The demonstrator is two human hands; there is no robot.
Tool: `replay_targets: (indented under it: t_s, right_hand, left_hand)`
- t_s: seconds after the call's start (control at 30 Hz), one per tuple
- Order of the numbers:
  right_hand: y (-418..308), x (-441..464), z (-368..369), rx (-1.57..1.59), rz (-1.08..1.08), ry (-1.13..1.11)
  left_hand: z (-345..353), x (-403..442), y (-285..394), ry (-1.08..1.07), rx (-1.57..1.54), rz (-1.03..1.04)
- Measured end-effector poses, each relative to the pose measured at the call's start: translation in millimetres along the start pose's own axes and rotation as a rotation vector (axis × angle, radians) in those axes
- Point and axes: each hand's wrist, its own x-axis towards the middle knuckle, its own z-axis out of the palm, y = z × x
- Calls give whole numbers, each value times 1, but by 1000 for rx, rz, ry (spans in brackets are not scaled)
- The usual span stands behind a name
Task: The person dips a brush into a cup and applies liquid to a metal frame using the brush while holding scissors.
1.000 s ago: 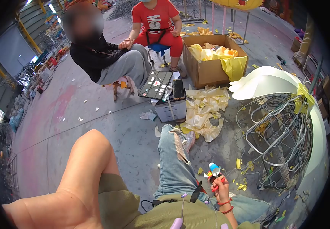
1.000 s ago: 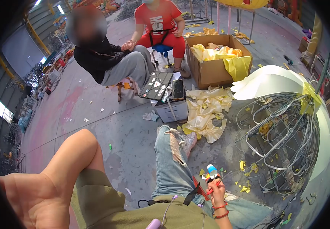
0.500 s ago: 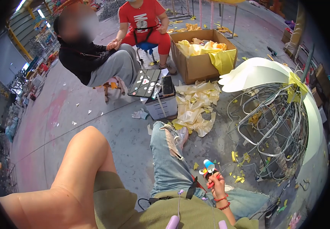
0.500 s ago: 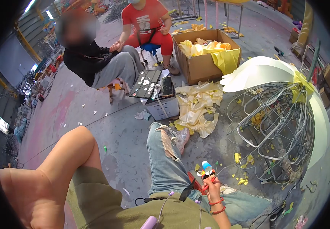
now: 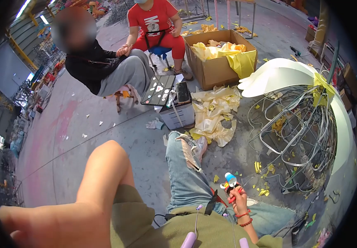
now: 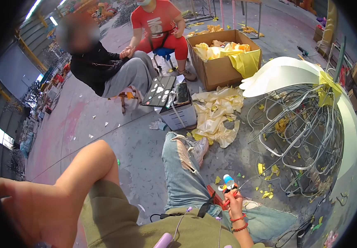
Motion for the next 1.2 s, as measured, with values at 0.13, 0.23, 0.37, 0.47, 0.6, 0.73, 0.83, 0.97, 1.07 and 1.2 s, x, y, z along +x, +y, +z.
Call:
replay_targets:
  t_s: [0.13, 0.23, 0.37, 0.47, 0.6, 0.73, 0.83, 0.97, 1.07, 1.2]
  right_hand:
    - [4, 1, -2, -20, -4, -33]
    - [2, 1, -1, -19, -10, -32]
    - [1, -4, 1, -33, 6, -7]
    - [-1, -5, 6, -4, 3, 47]
    - [1, -4, 4, -19, 4, 38]
    - [2, -4, 3, -30, 14, 34]
    - [4, -2, -3, -53, 11, 5]
    - [7, -1, -1, -66, 22, -2]
    - [6, 0, 1, -72, 31, -4]
    - [7, -2, 3, -86, 45, -5]
  left_hand:
    - [28, 5, -36, 16, -43, 21]
    - [36, 5, -48, 39, -77, 42]
    - [36, 1, -47, 82, -123, 54]
    - [35, -2, -46, 107, -146, 44]
    - [37, -4, -52, 130, -178, 40]
    - [37, -7, -52, 157, -217, 44]
    - [33, -7, -49, 172, -250, 58]
    - [36, -8, -58, 309, -213, 138]
    - [36, -12, -62, 583, -101, 276]
    - [33, -16, -56, 624, 54, 256]
